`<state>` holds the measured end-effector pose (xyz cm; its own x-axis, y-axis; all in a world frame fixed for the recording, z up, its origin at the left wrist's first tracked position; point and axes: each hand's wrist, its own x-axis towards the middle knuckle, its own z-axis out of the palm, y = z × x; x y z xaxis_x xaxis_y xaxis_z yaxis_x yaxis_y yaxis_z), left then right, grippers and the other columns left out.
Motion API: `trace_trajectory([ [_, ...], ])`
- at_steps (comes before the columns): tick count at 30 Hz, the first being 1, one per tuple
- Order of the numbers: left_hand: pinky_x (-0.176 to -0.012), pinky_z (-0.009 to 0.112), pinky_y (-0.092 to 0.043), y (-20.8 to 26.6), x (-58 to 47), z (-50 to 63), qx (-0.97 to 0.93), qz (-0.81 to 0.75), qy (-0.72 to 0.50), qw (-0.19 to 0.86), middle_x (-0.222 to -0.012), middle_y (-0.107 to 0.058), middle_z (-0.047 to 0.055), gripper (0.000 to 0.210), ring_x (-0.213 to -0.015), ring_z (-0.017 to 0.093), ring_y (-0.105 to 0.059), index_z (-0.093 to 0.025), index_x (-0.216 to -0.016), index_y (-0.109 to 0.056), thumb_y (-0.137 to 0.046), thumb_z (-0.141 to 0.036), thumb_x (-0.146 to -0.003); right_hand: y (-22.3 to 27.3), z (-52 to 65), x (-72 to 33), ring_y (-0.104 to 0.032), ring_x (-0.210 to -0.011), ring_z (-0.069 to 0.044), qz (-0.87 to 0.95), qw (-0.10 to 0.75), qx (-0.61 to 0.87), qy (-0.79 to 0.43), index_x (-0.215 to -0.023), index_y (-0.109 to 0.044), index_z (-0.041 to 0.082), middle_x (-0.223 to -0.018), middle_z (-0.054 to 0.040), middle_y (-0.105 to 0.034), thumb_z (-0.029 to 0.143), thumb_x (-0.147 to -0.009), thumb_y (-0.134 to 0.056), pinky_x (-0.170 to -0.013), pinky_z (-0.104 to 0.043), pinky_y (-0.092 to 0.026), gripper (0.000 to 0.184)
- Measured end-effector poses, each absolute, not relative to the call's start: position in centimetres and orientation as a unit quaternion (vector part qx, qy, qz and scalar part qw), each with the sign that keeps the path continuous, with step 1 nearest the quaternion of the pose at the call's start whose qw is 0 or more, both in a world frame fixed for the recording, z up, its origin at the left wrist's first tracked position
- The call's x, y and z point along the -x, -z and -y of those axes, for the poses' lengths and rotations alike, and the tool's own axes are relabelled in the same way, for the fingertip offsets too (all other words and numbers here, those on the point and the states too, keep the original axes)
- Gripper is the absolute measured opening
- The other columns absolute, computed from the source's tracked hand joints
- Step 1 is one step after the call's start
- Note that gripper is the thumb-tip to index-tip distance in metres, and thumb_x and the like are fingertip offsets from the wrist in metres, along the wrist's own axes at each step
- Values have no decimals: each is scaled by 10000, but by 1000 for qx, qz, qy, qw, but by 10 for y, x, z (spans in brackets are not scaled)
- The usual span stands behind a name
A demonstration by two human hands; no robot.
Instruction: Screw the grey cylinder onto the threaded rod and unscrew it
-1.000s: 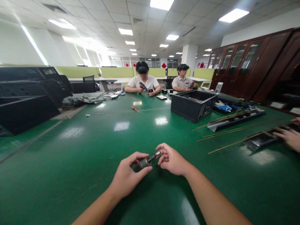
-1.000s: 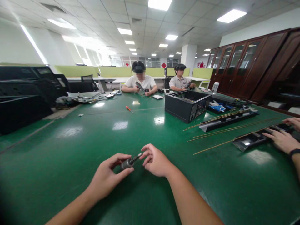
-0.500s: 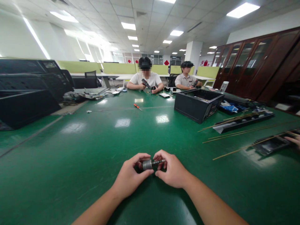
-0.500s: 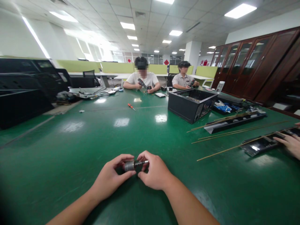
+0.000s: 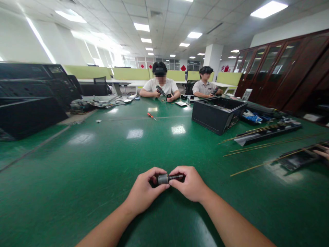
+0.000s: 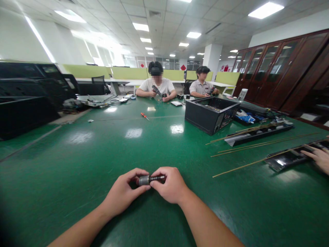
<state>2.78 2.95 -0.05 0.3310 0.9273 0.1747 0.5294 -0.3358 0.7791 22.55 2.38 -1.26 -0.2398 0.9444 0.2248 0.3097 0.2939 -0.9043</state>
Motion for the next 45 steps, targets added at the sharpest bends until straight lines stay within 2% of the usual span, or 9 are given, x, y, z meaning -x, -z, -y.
trace_trajectory([
  [11, -701, 291, -514, 6, -28, -36, -751, -470, -321, 335, -854, -721, 18, 259, -756, 194, -655, -209, -995, -686, -725, -330, -769, 17, -27, -224, -647, -714, -180, 673, 426, 474, -375, -820, -739, 177, -772, -32, -723, 244, -756, -694, -661, -270, -455, 103],
  [45, -732, 305, -479, 0, -31, -31, -725, -482, -325, 370, -846, -708, 9, 254, -788, 202, -648, -199, -962, -700, -753, -282, -728, 17, -25, -226, -643, -710, -163, 682, 415, 470, -377, -784, -726, 173, -756, -15, -718, 193, -755, -690, -668, -252, -455, 51],
])
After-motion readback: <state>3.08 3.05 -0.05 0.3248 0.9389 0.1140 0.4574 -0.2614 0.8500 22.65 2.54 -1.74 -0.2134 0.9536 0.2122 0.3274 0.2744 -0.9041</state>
